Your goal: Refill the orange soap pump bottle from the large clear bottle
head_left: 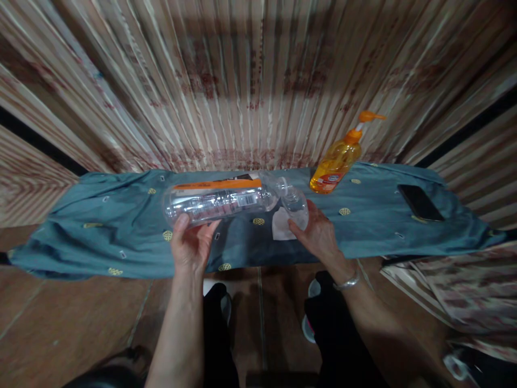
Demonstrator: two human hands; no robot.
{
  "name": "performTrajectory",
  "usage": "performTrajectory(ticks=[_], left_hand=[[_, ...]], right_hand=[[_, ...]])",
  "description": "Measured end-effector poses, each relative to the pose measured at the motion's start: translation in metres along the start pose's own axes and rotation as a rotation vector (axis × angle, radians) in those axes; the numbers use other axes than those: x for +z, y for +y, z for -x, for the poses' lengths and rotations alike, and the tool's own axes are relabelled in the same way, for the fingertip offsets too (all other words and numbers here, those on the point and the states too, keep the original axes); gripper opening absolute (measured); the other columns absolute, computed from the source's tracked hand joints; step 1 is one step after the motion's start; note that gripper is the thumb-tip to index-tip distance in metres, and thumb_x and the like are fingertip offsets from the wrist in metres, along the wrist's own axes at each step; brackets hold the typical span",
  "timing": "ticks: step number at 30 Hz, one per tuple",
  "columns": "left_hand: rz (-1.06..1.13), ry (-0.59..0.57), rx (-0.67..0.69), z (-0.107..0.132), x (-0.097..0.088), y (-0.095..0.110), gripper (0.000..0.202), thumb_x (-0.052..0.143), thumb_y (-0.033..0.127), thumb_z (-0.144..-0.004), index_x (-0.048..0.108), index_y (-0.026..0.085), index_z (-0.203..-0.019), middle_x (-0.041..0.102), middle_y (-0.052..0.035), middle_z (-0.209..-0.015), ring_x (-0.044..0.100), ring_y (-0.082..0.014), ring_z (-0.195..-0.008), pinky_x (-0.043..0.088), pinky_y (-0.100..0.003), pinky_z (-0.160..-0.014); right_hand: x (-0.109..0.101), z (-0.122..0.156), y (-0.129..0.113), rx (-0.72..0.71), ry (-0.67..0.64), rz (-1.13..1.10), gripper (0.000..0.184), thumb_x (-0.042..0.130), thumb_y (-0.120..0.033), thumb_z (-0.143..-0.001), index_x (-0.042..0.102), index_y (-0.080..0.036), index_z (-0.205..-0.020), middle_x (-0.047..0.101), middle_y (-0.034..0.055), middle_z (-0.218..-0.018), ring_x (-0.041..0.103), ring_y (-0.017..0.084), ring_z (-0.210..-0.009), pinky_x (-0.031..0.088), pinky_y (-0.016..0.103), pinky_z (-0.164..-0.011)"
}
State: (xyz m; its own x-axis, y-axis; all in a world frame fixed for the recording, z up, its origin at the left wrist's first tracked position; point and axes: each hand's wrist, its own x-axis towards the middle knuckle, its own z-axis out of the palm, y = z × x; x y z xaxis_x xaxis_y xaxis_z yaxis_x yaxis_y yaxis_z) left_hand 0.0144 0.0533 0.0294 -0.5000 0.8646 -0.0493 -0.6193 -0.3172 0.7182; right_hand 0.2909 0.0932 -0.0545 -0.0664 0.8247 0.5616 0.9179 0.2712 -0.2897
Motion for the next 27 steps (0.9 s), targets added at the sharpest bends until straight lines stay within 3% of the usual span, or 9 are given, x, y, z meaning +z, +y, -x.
performTrajectory(ticks=[11, 17, 23, 27], left_hand=[[-0.021, -0.021, 0.010, -0.0009, -0.0011, 0.0000, 0.054, 0.101, 0.041, -0.044, 0.073, 0.022, -0.087, 0.080, -0.0069, -0.099, 0.074, -0.0345, -0.114, 0.066, -0.048, -0.092], [-0.003, -0.012, -0.003, -0.0013, -0.0005, -0.0003, 0.059, 0.102, 0.039, -0.042, 0.073, 0.022, -0.091, 0.080, -0.0065, -0.095, 0.076, -0.0333, -0.108, 0.068, -0.045, -0.089], [-0.009, -0.039, -0.002, -0.0025, -0.0024, -0.0020, 0.060, 0.099, 0.040, -0.047, 0.073, 0.022, -0.098, 0.080, -0.0087, -0.104, 0.072, -0.0373, -0.120, 0.066, -0.049, -0.093], [-0.004, -0.020, 0.002, -0.0014, 0.0003, -0.0010, 0.058, 0.100, 0.038, -0.044, 0.073, 0.023, -0.093, 0.080, -0.0070, -0.099, 0.075, -0.0353, -0.111, 0.068, -0.047, -0.086]], right_hand=[[0.0048, 0.0021, 0.0051, -0.029, 0.020, 0.009, 0.066, 0.051, -0.056, -0.099, 0.048, -0.009, -0.145, 0.073, 0.0243, -0.127, 0.072, 0.036, -0.111, 0.062, 0.049, -0.092], [0.0049, 0.0015, 0.0039, -0.016, 0.040, -0.035, 0.069, 0.050, -0.058, -0.099, 0.048, -0.007, -0.145, 0.072, 0.0258, -0.127, 0.073, 0.037, -0.111, 0.061, 0.051, -0.094], [0.0056, 0.0022, 0.0018, 0.027, 0.012, -0.054, 0.071, 0.049, -0.062, -0.098, 0.048, -0.008, -0.144, 0.073, 0.0263, -0.124, 0.073, 0.038, -0.110, 0.062, 0.053, -0.092], [0.0070, 0.0032, 0.0000, 0.042, 0.008, -0.058, 0.075, 0.046, -0.065, -0.099, 0.049, -0.004, -0.142, 0.074, 0.0276, -0.120, 0.074, 0.038, -0.108, 0.062, 0.053, -0.089]])
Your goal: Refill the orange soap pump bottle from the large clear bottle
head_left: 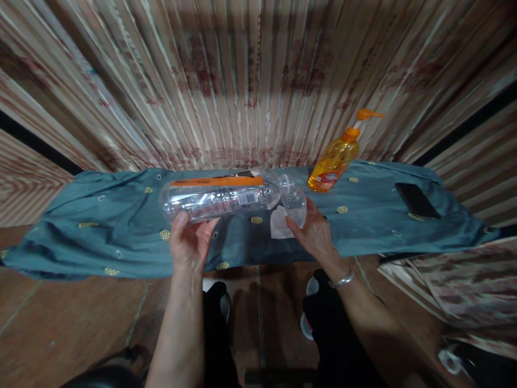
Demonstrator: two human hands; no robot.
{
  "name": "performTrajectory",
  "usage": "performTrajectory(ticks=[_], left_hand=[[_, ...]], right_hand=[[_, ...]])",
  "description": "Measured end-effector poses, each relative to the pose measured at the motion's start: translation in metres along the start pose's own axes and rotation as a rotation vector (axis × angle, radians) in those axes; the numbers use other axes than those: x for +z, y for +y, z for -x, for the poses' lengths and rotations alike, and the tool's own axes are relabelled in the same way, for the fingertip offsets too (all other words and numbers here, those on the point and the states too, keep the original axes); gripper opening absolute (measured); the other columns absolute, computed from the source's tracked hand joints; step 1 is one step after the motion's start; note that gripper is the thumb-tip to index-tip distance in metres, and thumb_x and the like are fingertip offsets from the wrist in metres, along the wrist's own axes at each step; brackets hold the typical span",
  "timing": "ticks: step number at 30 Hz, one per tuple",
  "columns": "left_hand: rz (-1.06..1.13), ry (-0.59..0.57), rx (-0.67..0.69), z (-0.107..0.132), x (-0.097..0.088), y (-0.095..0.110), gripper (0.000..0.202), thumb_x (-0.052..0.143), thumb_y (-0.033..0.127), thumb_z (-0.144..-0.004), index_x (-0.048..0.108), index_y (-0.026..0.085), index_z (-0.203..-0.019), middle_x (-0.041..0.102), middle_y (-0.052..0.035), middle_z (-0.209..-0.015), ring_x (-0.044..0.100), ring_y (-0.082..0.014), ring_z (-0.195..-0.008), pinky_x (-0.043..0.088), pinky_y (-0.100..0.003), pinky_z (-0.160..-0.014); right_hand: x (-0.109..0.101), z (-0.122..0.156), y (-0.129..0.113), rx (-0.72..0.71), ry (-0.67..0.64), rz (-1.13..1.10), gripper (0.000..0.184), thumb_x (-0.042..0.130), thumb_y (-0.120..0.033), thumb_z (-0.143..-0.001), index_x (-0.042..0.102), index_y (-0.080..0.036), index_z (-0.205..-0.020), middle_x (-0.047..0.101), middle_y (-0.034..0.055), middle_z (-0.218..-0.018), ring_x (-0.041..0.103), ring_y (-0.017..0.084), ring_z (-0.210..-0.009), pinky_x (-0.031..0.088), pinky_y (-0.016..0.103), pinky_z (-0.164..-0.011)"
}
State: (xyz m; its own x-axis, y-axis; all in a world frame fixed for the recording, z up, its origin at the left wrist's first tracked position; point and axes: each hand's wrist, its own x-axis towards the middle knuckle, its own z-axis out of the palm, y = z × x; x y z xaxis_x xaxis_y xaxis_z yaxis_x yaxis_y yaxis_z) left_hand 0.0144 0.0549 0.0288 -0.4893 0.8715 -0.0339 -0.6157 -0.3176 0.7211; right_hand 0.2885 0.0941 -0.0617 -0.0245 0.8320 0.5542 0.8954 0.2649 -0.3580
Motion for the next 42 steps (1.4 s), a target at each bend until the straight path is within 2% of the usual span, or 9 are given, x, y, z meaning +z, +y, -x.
performTrajectory(ticks=[3, 6, 14, 20, 26, 32, 42], left_hand=[[-0.003, 0.026, 0.004, 0.0010, 0.0023, 0.0011, 0.057, 0.101, 0.038, -0.040, 0.073, 0.022, -0.086, 0.080, -0.0060, -0.092, 0.076, -0.0340, -0.103, 0.069, -0.045, -0.081], [-0.016, 0.025, 0.008, 0.0014, 0.0030, 0.0014, 0.057, 0.101, 0.040, -0.040, 0.073, 0.022, -0.086, 0.079, -0.0055, -0.089, 0.077, -0.0329, -0.102, 0.069, -0.044, -0.082], [-0.051, 0.003, 0.021, 0.0016, 0.0017, 0.0021, 0.054, 0.099, 0.041, -0.044, 0.073, 0.024, -0.087, 0.080, -0.0044, -0.094, 0.076, -0.0321, -0.104, 0.068, -0.043, -0.084], [-0.067, -0.008, 0.022, 0.0011, 0.0014, 0.0027, 0.060, 0.098, 0.042, -0.045, 0.073, 0.023, -0.096, 0.079, -0.0069, -0.096, 0.074, -0.0366, -0.113, 0.067, -0.045, -0.085], [-0.066, 0.004, 0.017, 0.0019, 0.0029, 0.0031, 0.061, 0.099, 0.042, -0.043, 0.072, 0.024, -0.095, 0.079, -0.0071, -0.099, 0.074, -0.0374, -0.111, 0.068, -0.049, -0.085], [-0.052, -0.007, 0.021, 0.0019, 0.0032, 0.0027, 0.061, 0.100, 0.042, -0.043, 0.073, 0.023, -0.094, 0.079, -0.0085, -0.101, 0.073, -0.0379, -0.113, 0.068, -0.048, -0.084], [-0.055, -0.026, 0.018, 0.0013, 0.0016, 0.0025, 0.056, 0.098, 0.040, -0.047, 0.072, 0.024, -0.094, 0.079, -0.0069, -0.105, 0.070, -0.0386, -0.123, 0.064, -0.052, -0.096]], right_hand=[[0.0012, 0.0006, -0.0009, 0.000, 0.009, -0.004, 0.075, 0.045, -0.066, -0.099, 0.050, -0.004, -0.141, 0.075, 0.0273, -0.120, 0.074, 0.038, -0.107, 0.062, 0.052, -0.089], [0.0027, 0.0011, -0.0009, -0.006, 0.019, -0.012, 0.076, 0.044, -0.067, -0.099, 0.050, -0.003, -0.140, 0.074, 0.0282, -0.121, 0.074, 0.038, -0.108, 0.062, 0.052, -0.090], [0.0062, 0.0017, 0.0011, 0.002, 0.009, -0.021, 0.077, 0.043, -0.069, -0.099, 0.047, -0.007, -0.143, 0.074, 0.0263, -0.122, 0.074, 0.037, -0.109, 0.062, 0.052, -0.090], [0.0061, 0.0016, 0.0019, 0.008, 0.002, -0.038, 0.075, 0.045, -0.067, -0.099, 0.046, -0.009, -0.146, 0.074, 0.0250, -0.123, 0.073, 0.038, -0.110, 0.062, 0.053, -0.091], [0.0055, 0.0022, 0.0011, 0.006, 0.004, -0.024, 0.076, 0.044, -0.067, -0.099, 0.048, -0.005, -0.142, 0.074, 0.0270, -0.121, 0.074, 0.038, -0.109, 0.062, 0.053, -0.091], [0.0057, 0.0024, 0.0019, 0.008, -0.014, -0.020, 0.075, 0.046, -0.065, -0.099, 0.045, -0.006, -0.145, 0.073, 0.0278, -0.125, 0.073, 0.039, -0.112, 0.062, 0.054, -0.092], [0.0075, 0.0031, 0.0041, 0.014, -0.011, -0.046, 0.077, 0.046, -0.067, -0.099, 0.045, -0.006, -0.147, 0.072, 0.0279, -0.128, 0.072, 0.039, -0.116, 0.060, 0.055, -0.096]])
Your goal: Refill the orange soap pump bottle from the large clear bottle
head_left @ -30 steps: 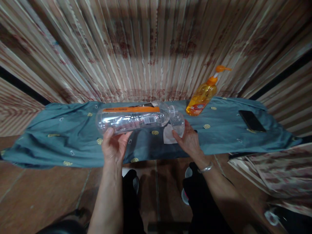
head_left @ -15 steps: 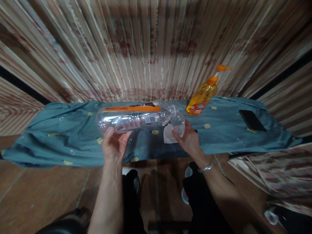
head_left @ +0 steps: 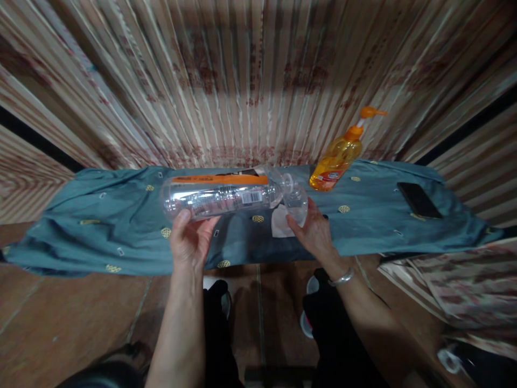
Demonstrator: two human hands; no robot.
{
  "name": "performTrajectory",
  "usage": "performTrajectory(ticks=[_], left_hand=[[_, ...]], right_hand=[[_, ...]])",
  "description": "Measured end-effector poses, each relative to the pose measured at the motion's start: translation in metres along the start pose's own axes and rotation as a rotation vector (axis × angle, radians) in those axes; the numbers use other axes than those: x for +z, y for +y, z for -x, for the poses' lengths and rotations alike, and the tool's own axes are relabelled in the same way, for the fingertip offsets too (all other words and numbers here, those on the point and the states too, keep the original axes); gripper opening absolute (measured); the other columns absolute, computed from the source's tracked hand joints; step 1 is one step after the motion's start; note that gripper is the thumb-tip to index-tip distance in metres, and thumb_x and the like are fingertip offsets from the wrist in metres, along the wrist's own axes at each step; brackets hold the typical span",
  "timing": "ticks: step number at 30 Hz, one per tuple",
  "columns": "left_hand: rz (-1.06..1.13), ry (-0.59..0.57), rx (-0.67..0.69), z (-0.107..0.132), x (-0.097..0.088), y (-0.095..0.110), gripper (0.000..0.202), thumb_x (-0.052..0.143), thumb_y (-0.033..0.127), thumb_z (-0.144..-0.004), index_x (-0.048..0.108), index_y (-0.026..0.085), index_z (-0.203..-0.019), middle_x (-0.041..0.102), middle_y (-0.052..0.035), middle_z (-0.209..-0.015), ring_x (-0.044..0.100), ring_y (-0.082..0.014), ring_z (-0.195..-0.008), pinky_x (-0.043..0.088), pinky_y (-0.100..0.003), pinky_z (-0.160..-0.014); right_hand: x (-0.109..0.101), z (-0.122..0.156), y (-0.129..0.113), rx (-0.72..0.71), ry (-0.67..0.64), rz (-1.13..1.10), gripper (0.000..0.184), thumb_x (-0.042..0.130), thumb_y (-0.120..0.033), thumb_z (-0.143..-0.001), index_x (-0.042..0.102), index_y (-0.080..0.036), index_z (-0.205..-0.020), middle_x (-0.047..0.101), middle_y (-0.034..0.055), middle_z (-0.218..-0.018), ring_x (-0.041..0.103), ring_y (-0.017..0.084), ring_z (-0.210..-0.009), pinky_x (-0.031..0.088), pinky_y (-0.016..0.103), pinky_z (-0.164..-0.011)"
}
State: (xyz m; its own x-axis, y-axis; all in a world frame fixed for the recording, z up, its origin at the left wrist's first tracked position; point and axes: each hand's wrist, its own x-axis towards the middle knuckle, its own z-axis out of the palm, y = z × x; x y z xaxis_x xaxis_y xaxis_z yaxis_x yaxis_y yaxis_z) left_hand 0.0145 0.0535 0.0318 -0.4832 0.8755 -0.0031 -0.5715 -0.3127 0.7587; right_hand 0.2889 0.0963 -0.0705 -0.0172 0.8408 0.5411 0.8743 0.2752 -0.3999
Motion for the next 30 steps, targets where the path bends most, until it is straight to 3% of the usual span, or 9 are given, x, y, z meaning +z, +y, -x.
performTrajectory(ticks=[9, 30], left_hand=[[0.002, 0.010, 0.004, 0.0007, 0.0010, 0.0003, 0.053, 0.099, 0.041, -0.045, 0.075, 0.024, -0.089, 0.080, -0.0056, -0.101, 0.075, -0.0346, -0.108, 0.068, -0.048, -0.086], [0.016, 0.016, 0.001, -0.0006, 0.0029, 0.0002, 0.050, 0.100, 0.038, -0.041, 0.075, 0.022, -0.081, 0.080, -0.0058, -0.093, 0.077, -0.0314, -0.100, 0.068, -0.044, -0.083]], right_hand=[[-0.0015, -0.0004, -0.0013, 0.000, 0.008, 0.018, 0.078, 0.044, -0.068, -0.099, 0.049, -0.003, -0.143, 0.073, 0.0284, -0.125, 0.074, 0.037, -0.112, 0.062, 0.052, -0.094], [-0.0021, -0.0009, -0.0015, -0.011, 0.008, -0.011, 0.079, 0.046, -0.068, -0.099, 0.048, -0.003, -0.143, 0.073, 0.0295, -0.126, 0.073, 0.039, -0.113, 0.062, 0.054, -0.093]])
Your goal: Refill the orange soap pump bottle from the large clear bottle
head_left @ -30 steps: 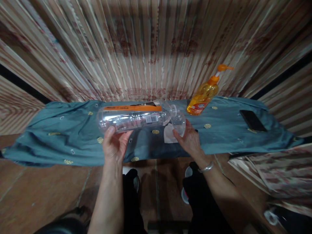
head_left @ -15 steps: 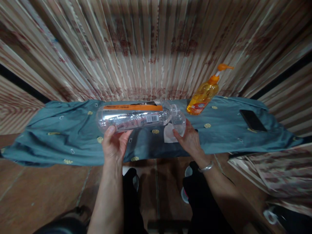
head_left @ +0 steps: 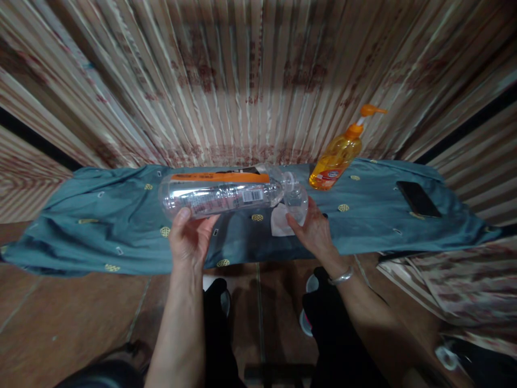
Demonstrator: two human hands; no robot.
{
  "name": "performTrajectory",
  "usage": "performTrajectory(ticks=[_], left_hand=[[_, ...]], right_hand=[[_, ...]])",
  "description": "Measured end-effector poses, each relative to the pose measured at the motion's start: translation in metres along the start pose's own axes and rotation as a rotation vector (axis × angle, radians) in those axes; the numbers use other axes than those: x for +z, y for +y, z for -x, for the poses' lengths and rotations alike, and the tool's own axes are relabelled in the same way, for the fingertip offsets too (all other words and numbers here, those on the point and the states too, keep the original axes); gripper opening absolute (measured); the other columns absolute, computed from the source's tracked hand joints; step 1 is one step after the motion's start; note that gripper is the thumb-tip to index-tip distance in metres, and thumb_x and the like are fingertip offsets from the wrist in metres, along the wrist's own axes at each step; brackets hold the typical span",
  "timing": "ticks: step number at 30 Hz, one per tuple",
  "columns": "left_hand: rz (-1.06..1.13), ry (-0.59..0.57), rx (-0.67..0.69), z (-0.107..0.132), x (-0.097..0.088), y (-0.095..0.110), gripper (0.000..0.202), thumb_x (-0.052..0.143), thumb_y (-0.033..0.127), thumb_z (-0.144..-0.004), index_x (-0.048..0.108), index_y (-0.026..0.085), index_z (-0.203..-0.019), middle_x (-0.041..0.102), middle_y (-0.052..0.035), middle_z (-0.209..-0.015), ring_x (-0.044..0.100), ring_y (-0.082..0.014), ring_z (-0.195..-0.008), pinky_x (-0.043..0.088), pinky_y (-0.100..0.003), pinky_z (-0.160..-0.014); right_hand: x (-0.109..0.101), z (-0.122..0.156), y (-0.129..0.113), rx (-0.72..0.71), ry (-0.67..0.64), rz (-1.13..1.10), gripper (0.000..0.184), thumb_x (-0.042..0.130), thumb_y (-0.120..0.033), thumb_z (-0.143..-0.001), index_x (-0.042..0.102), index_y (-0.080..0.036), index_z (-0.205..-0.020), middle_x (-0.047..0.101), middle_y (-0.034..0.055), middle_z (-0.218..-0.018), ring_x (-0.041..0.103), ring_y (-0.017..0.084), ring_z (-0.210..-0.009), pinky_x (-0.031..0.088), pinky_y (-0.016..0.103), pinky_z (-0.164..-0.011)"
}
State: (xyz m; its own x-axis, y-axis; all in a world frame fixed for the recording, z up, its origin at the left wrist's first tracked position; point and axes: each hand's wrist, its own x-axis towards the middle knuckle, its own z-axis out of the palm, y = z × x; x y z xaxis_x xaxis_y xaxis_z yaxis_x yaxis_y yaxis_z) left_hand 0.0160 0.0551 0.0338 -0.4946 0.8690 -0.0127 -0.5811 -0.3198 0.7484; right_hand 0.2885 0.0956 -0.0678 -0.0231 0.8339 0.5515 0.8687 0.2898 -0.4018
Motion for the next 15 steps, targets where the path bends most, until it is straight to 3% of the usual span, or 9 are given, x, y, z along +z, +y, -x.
performTrajectory(ticks=[7, 15], left_hand=[[0.012, -0.005, 0.009, 0.0003, 0.0010, -0.0003, 0.049, 0.101, 0.039, -0.040, 0.074, 0.022, -0.076, 0.080, -0.0028, -0.089, 0.077, -0.0260, -0.088, 0.068, -0.038, -0.077], [-0.006, -0.013, 0.010, 0.0000, -0.0019, -0.0004, 0.052, 0.099, 0.038, -0.044, 0.076, 0.023, -0.088, 0.080, -0.0057, -0.097, 0.076, -0.0323, -0.103, 0.067, -0.048, -0.088]], right_hand=[[0.0027, 0.0011, 0.0020, 0.010, 0.000, 0.004, 0.079, 0.045, -0.068, -0.099, 0.046, -0.004, -0.146, 0.072, 0.0285, -0.128, 0.073, 0.038, -0.114, 0.061, 0.054, -0.095], [0.0031, 0.0017, 0.0020, 0.001, 0.004, 0.016, 0.079, 0.043, -0.068, -0.100, 0.045, -0.005, -0.147, 0.072, 0.0279, -0.126, 0.073, 0.038, -0.114, 0.061, 0.054, -0.096]])
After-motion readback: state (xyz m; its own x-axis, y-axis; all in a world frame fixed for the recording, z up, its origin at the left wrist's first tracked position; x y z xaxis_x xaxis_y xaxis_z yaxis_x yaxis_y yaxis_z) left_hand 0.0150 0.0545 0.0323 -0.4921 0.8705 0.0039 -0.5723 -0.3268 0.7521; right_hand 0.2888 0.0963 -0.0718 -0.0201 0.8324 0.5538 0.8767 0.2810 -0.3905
